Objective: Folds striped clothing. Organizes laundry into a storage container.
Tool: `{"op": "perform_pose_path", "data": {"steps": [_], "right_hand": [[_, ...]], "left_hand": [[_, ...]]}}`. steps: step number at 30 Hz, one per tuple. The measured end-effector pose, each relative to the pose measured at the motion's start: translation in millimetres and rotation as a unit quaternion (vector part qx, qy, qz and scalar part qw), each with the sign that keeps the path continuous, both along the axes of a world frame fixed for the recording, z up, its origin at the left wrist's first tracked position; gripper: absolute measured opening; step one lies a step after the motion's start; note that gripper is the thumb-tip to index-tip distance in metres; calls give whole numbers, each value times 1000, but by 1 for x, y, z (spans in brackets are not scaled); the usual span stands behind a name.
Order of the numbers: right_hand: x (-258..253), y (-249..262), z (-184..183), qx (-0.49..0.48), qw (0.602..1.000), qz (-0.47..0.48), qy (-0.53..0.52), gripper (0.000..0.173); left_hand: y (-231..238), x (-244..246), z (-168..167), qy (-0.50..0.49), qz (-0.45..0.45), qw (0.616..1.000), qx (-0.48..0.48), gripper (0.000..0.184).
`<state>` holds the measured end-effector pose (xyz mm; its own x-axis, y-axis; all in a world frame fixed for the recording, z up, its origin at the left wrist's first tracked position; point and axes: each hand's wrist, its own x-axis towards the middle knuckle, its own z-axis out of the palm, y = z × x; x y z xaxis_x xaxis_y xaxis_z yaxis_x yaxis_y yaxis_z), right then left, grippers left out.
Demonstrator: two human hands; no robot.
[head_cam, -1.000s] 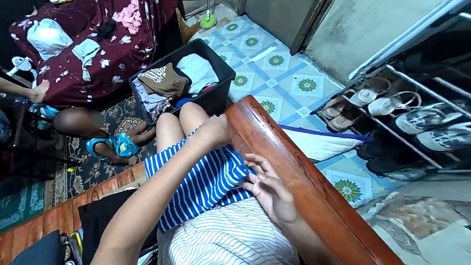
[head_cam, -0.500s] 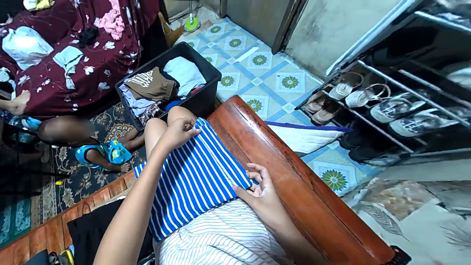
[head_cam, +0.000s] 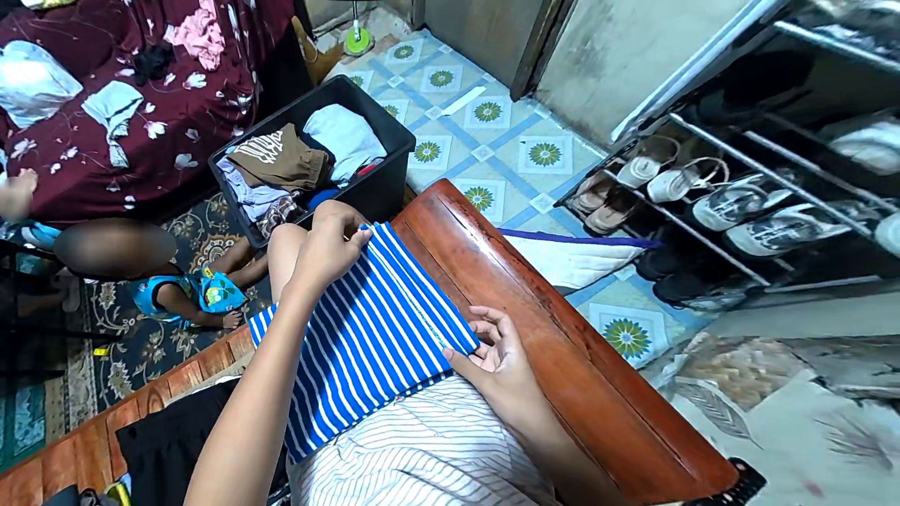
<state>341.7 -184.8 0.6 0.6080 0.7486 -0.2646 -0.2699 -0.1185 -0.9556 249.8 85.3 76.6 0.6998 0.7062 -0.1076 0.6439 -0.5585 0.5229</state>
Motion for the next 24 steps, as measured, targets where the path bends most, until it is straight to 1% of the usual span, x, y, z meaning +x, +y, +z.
{"op": "perform_pose_path", "data": {"steps": [2, 4, 6, 8, 9, 10, 11, 12, 13, 15, 16, 18, 19, 20, 21, 22, 24], "right_hand": [[2, 0, -3, -7, 1000, -4, 0, 78], [3, 1, -11, -29, 999, -4, -19, 79], [6, 0, -21, -93, 990, 26, -102, 81], [9, -1, -23, -163, 960, 65, -220, 80], [13, -1, -22, -183, 941, 78, -273, 79], [17, -1, -21, -195, 928, 85, -305, 79], [24, -1, -21, -197, 926, 91, -308, 81], [30, -1, -22, -188, 935, 95, -286, 83], [37, -1, -23, -174, 950, 102, -239, 83], [48, 5, -23, -140, 977, 111, -119, 77], [51, 10, -23, -133, 981, 121, -73, 71], [56, 20, -24, -136, 980, 144, -35, 60], [59, 26, -24, -141, 976, 160, -31, 56], [60, 32, -22, -146, 973, 175, -28, 51], [60, 38, -19, -152, 970, 186, -23, 43], [60, 43, -15, -159, 967, 197, -19, 35], [60, 52, -13, -161, 963, 217, -9, 27]], "left_hand": [[2, 1, -4, -15, 2, 1000, -11, 20], [5, 3, -17, -30, -5, 999, -11, 20], [9, 5, -42, -43, -26, 998, 23, 23], [10, 2, -67, -36, -49, 996, 67, 32], [10, -2, -74, -36, -49, 995, 83, 37], [9, -7, -73, -36, -41, 995, 86, 43], [7, -17, -66, -37, -25, 996, 75, 49], [5, -30, -58, -43, 4, 997, 64, 53], [2, -47, -51, -53, 48, 995, 67, 55], [-12, -91, -40, -67, 181, 979, 70, 58], [-25, -116, -39, -67, 257, 962, 66, 62], [-56, -160, -48, -61, 391, 918, 13, 79], [-70, -177, -53, -74, 442, 893, -40, 81], [-83, -188, -57, -93, 477, 868, -102, 77], [-93, -195, -62, -112, 497, 845, -161, 65], [-102, -199, -67, -143, 500, 825, -221, 53], [-111, -205, -73, -236, 463, 782, -344, 44]]}}
